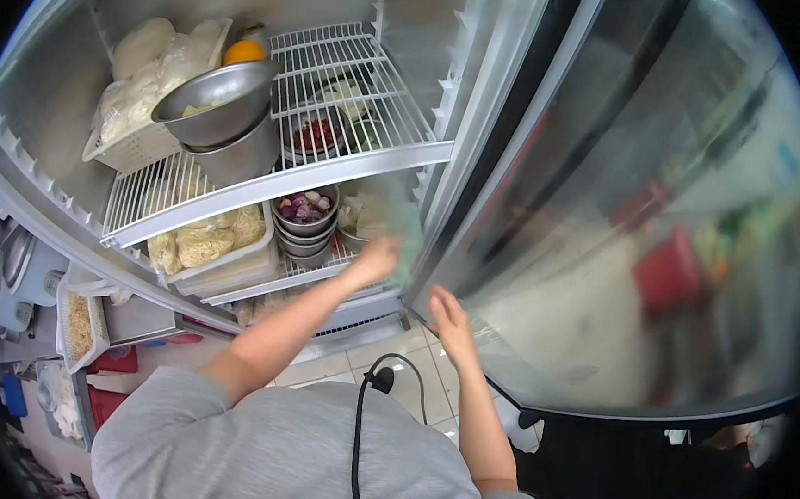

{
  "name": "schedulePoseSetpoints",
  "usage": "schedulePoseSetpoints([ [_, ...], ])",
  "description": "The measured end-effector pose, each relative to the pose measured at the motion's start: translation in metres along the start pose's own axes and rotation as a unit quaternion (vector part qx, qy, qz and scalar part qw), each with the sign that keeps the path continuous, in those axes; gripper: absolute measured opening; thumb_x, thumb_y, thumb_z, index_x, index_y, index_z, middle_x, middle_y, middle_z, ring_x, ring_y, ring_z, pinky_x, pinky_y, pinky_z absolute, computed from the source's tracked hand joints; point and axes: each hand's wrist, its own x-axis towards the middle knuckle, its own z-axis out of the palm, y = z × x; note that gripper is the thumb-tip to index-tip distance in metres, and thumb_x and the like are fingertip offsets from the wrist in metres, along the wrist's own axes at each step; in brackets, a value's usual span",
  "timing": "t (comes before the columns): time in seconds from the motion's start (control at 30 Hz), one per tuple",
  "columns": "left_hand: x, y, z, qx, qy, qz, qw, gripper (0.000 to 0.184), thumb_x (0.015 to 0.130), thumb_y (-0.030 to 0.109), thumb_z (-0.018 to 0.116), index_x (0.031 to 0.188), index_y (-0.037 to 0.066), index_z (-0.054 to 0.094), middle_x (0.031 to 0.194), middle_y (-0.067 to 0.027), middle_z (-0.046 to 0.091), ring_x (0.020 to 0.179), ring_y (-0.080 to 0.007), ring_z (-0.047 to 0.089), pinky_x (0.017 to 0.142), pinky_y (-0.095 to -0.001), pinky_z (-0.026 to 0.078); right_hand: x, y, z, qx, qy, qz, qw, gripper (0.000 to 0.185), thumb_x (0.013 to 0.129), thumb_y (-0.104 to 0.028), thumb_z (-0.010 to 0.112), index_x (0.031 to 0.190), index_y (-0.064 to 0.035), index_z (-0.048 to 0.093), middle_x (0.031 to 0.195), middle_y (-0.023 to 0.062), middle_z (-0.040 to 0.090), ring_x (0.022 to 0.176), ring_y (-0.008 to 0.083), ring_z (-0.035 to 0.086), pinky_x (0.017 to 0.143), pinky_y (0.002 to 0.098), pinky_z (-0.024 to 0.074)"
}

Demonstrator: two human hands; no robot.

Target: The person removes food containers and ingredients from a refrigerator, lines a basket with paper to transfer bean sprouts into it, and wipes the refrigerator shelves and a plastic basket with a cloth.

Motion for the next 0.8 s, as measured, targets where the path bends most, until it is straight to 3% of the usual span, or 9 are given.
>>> schedulePoseSetpoints([
  [0.07,-0.041,0.004,0.007,-0.137,-0.082,0.045,0.986,0.041,0.077,0.010,0.049,0.117,0.001,0.051,0.104,-0.0222,0.059,0.097,-0.0309,0.057,0.085,-0.0360,0.043,0.004,-0.026,0.027,0.526,0.026,0.200,0.826,0.033,0.085,-0.025,0.058,0.105,0.0011,0.059,0.098,0.0087,0.062,0.093,0.0207,0.058,0.080,0.0311,0.0450],
  [0.1,-0.063,0.025,-0.006,-0.131,-0.125,0.106,0.978,0.040,0.079,0.015,0.053,0.118,0.003,0.051,0.116,-0.0210,0.052,0.106,-0.0307,0.052,0.090,-0.0353,0.040,0.007,-0.028,0.034,0.526,0.024,0.198,0.827,0.033,0.085,-0.025,0.058,0.105,0.0011,0.059,0.098,0.0087,0.062,0.093,0.0207,0.058,0.080,0.0311,0.0450],
  [0.23,-0.120,0.061,-0.079,-0.048,0.001,0.112,0.993,0.039,0.080,0.019,0.060,0.116,0.007,0.053,0.124,-0.0143,0.046,0.112,-0.0260,0.048,0.090,-0.0342,0.041,0.036,-0.081,0.035,0.155,0.052,-0.093,0.982,0.021,0.080,-0.010,0.060,0.098,0.0002,0.061,0.091,0.0047,0.062,0.086,0.0127,0.056,0.074,0.0255,0.0436],
  [0.3,-0.146,0.054,-0.115,-0.096,0.034,0.077,0.992,0.032,0.081,0.017,0.059,0.112,0.009,0.056,0.121,-0.0118,0.048,0.109,-0.0244,0.050,0.087,-0.0328,0.043,0.055,-0.136,0.019,-0.141,0.213,-0.324,0.911,0.022,0.076,-0.006,0.062,0.097,0.0021,0.060,0.105,0.0156,0.052,0.102,0.0270,0.050,0.087,0.0337,0.0396],
  [0.4,-0.193,0.039,-0.159,-0.166,0.050,-0.035,0.984,0.023,0.084,0.010,0.055,0.106,0.003,0.058,0.110,-0.0086,0.054,0.098,-0.0156,0.054,0.080,-0.0264,0.045,0.109,-0.158,0.030,-0.113,0.302,-0.348,0.880,0.029,0.081,-0.004,0.055,0.108,0.0041,0.053,0.133,0.0226,0.035,0.122,0.0371,0.035,0.098,0.0382,0.0319],
  [0.5,-0.234,0.011,-0.177,-0.173,0.092,-0.071,0.978,0.023,0.086,0.011,0.054,0.106,0.000,0.057,0.104,-0.0067,0.059,0.094,-0.0152,0.057,0.078,-0.0263,0.046,0.137,-0.138,0.086,-0.036,0.404,-0.337,0.850,0.035,0.081,0.000,0.050,0.115,0.0060,0.048,0.136,0.0221,0.031,0.126,0.0343,0.032,0.101,0.0359,0.0291],
  [0.67,-0.260,0.001,-0.184,-0.205,0.126,-0.078,0.967,0.022,0.086,0.011,0.055,0.104,0.000,0.059,0.099,-0.0066,0.059,0.089,-0.0131,0.057,0.076,-0.0255,0.046,0.062,-0.177,0.201,-0.069,0.232,-0.455,0.857,0.042,0.077,0.007,0.044,0.119,0.0056,0.046,0.132,0.0206,0.039,0.127,0.0289,0.032,0.102,0.0356,0.0283],
  [0.73,-0.270,0.009,-0.196,-0.183,0.132,-0.071,0.972,0.021,0.085,0.011,0.055,0.102,0.001,0.060,0.097,-0.0062,0.059,0.084,-0.0117,0.056,0.074,-0.0243,0.045,0.042,-0.191,0.200,-0.030,-0.004,-0.457,0.889,0.038,0.077,0.007,0.046,0.115,0.0053,0.050,0.118,0.0169,0.054,0.115,0.0268,0.048,0.095,0.0322,0.0374],
  [0.8,-0.286,-0.003,-0.210,-0.184,0.151,-0.066,0.969,0.020,0.085,0.011,0.055,0.101,0.001,0.060,0.096,-0.0060,0.059,0.084,-0.0115,0.057,0.074,-0.0242,0.045,0.027,-0.201,0.172,0.228,-0.089,-0.201,0.949,0.022,0.076,0.004,0.054,0.097,0.0014,0.058,0.087,0.0015,0.060,0.081,0.0085,0.055,0.074,0.0229,0.0439],
])
